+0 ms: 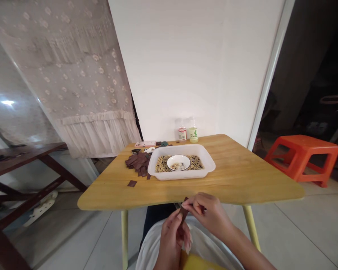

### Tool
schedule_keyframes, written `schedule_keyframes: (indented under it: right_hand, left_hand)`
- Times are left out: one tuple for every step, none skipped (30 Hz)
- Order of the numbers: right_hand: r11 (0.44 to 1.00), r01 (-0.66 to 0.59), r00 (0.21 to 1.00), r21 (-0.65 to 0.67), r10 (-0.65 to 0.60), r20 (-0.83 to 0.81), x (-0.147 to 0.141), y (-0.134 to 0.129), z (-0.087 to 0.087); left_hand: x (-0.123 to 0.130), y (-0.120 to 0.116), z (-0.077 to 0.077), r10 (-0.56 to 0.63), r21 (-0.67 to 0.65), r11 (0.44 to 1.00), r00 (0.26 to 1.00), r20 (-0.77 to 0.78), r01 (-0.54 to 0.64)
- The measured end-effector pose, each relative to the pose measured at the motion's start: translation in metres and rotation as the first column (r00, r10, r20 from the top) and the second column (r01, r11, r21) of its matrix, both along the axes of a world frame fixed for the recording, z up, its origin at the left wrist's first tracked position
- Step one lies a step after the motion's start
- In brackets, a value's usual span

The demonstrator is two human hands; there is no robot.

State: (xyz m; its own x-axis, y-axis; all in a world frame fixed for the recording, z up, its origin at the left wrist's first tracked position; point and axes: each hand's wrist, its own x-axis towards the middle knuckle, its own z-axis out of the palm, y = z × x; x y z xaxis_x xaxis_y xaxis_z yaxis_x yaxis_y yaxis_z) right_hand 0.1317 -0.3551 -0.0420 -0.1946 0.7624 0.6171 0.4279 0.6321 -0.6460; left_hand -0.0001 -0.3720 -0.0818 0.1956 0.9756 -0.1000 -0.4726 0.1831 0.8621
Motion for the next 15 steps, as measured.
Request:
schedule_keyframes:
  right_hand:
    - [1.0,-0.005,1.0,0.001,0.005,0.001,0.0001,0.0,0.0]
    - [1.0,0.001,1.0,0.003,-0.001,-0.005,0.0005,0.0003,-0.0002]
    - [1.0,0.015,1.0,0.002,-0.015,-0.013,0.001,0.0007,-0.0003]
    - [0.999,0.036,0.999,0.004,-0.036,-0.023,0.0017,0.0012,-0.0005]
    - [0.998,0.058,0.998,0.003,-0.058,-0.033,0.0025,0.0018,-0.0005]
    - [0.997,0.076,0.996,0.001,-0.076,-0.043,0.0033,0.0023,-0.0004]
    - [0.996,0.087,0.995,-0.003,-0.087,-0.05,0.004,0.0027,-0.0001]
    - [0.996,0.093,0.994,-0.008,-0.093,-0.055,0.0046,0.0028,0.0004]
    - [0.995,0.094,0.994,-0.013,-0.095,-0.057,0.0051,0.0028,0.001]
    - [0.996,0.093,0.994,-0.017,-0.094,-0.056,0.0054,0.0026,0.0016]
    - [0.996,0.092,0.994,-0.022,-0.093,-0.055,0.0056,0.0023,0.0021]
    - [0.996,0.091,0.994,-0.024,-0.092,-0.055,0.0056,0.0021,0.0024]
    - [0.996,0.089,0.994,-0.028,-0.091,-0.058,0.0056,0.0019,0.0025]
    - [0.996,0.087,0.994,-0.029,-0.089,-0.06,0.0055,0.0018,0.0024]
    - [0.996,0.086,0.994,-0.03,-0.088,-0.06,0.0053,0.0019,0.0021]
  left_hand:
    - [-0.0001,0.0,-0.0003,-0.001,0.001,1.0,1.0,0.0,0.001]
    - [-0.0002,0.0001,-0.0006,0.002,0.003,1.0,1.0,0.003,-0.002]
    - [-0.0003,0.0001,-0.001,0.006,0.007,1.0,1.0,0.005,-0.006]
    - [-0.0003,0.0002,-0.0014,0.007,0.011,1.0,1.0,0.007,-0.007]
    - [-0.0003,0.0004,-0.0017,0.006,0.016,1.0,1.0,0.009,-0.006]
    - [-0.0003,0.0006,-0.0019,0.005,0.022,1.0,1.0,0.011,-0.005]
    - [-0.0003,0.0009,-0.0021,0.003,0.026,1.0,1.0,0.012,-0.003]
    - [-0.0003,0.0013,-0.0021,-0.001,0.026,1.0,1.0,0.015,0.0]
    - [-0.0003,0.0017,-0.002,-0.002,0.024,1.0,1.0,0.019,0.002]
    - [-0.0003,0.002,-0.0019,-0.004,0.019,1.0,1.0,0.024,0.004]
    - [-0.0003,0.0023,-0.0016,-0.009,0.015,1.0,1.0,0.03,0.009]
    - [-0.0002,0.0026,-0.0014,-0.019,0.013,1.0,0.999,0.035,0.018]
    - [-0.0002,0.0027,-0.0011,-0.023,0.012,1.0,0.999,0.039,0.023]
    - [-0.0001,0.0028,-0.0009,-0.024,0.012,1.0,0.999,0.039,0.024]
    - [0.0,0.0029,-0.0008,-0.026,0.012,1.0,0.999,0.036,0.025]
